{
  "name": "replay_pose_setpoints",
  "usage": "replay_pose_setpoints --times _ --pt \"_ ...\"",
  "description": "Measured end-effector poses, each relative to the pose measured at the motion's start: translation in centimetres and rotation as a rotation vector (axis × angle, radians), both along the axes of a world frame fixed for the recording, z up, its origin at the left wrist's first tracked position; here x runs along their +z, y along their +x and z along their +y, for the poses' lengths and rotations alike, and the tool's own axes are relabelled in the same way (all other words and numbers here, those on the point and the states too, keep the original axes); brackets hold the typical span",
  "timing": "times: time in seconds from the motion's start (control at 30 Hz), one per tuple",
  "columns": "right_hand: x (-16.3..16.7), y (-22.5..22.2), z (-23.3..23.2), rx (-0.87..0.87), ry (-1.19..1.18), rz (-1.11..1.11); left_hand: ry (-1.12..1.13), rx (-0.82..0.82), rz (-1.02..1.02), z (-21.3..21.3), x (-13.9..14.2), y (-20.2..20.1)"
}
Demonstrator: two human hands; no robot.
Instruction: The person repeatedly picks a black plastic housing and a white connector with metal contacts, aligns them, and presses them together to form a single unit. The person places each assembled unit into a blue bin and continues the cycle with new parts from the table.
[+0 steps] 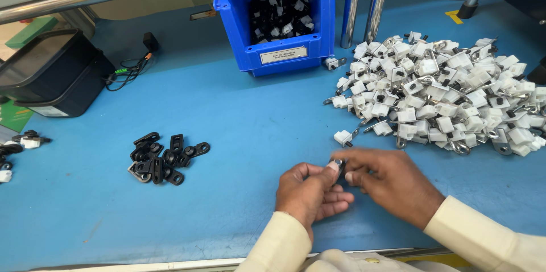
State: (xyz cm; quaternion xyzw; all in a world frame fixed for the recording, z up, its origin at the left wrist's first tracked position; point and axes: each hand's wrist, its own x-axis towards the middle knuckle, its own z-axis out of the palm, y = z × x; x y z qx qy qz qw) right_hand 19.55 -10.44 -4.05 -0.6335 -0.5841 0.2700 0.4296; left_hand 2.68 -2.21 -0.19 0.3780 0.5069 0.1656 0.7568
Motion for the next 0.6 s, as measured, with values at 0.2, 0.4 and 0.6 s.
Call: replay_pose_setpoints --times 0.2,0.4,0.6 --pt "0.8 0.8 1.3 -0.124 -0.368 0.421 0.087 -0.075 -0.028 0.0 -0.2 -0.1" --pt "1.3 0.4 1.3 -0.199 -0.336 0.638 0.354 -0.084 0.01 -1.1 0.2 -0.1" --pt "1.8 -0.3 1.6 -0.27 -0.403 0.754 0.605 -0.129 0.197 -0.9 1.4 -0.2"
